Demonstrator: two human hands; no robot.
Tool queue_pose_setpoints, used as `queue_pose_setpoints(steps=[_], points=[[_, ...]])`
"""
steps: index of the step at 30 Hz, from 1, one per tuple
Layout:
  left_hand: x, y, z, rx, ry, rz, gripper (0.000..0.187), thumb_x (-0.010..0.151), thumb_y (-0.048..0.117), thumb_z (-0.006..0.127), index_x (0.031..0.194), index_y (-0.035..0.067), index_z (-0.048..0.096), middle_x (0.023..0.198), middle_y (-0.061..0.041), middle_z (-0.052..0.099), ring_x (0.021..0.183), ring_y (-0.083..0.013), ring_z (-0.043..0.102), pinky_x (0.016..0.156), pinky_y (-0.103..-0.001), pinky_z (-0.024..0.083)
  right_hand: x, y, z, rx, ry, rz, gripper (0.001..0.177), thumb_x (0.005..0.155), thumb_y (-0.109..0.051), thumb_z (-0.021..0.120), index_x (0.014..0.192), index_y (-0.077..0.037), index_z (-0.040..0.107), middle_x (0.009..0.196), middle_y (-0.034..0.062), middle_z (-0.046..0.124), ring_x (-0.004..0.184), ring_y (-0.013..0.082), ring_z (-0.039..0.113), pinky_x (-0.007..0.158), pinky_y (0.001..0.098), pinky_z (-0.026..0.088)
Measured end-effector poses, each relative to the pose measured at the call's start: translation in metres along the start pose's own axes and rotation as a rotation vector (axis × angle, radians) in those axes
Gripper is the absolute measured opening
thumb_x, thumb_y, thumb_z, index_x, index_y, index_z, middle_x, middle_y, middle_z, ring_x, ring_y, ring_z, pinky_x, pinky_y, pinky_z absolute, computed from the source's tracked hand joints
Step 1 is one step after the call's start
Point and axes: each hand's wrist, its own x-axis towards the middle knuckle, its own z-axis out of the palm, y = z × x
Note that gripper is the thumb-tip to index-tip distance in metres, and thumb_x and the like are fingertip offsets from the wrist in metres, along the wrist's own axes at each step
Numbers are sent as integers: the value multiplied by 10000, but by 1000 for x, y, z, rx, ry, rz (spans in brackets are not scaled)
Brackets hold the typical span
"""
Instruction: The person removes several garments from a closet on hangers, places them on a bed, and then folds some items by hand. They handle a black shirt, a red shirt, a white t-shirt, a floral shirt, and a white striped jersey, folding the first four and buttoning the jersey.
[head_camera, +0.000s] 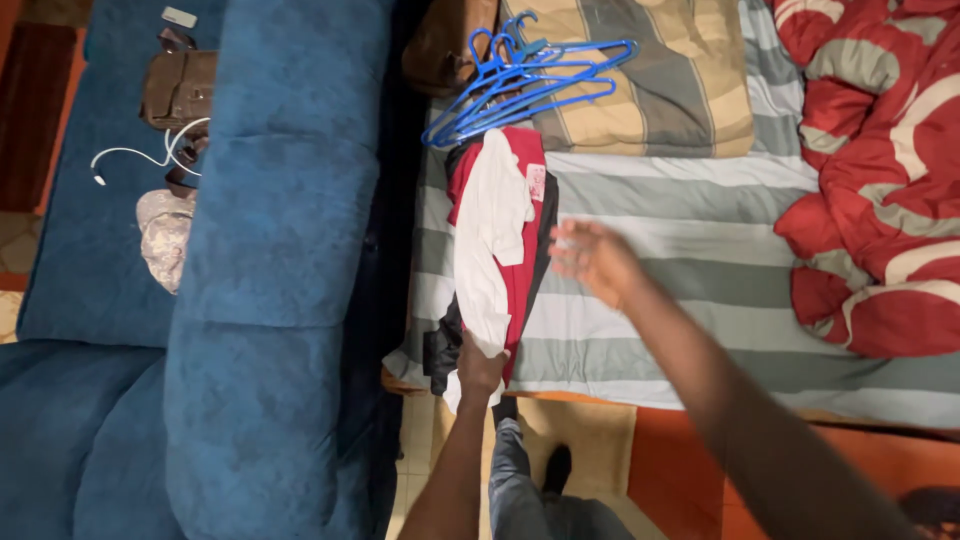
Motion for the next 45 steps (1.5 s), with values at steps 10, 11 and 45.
queue_pose_setpoints(steps=[10,11,45], points=[[-24,-1,4,103,-28,-69,994,679,502,889,1438,12,473,1402,-240,585,1325,-395,549,1089,-516,452,-175,64,-71,770,224,-68,529,1019,-358,505,1387,22,494,1510,197,524,1392,350,508,1164,499,406],[-34,19,-3,199,50,-70,1085,702,542,908,1478,-11,390,1457,-270,489,1359,-434,452,1082,-565,382,-193,69,-80,808,274,-140,553,1020,-372,499,1416,14,483,1532,186,510,1411,334,489,1185,493,376],[-597,39,42,-699,-1857,-899,644,1045,523,413,1527,100,464,1577,-21,511,1425,-175,477,1184,-373,364,-740,397,-60,1422,1060,-1465,751,998,-596,475,1553,-92,420,1661,87,421,1571,281,311,1287,508,186]])
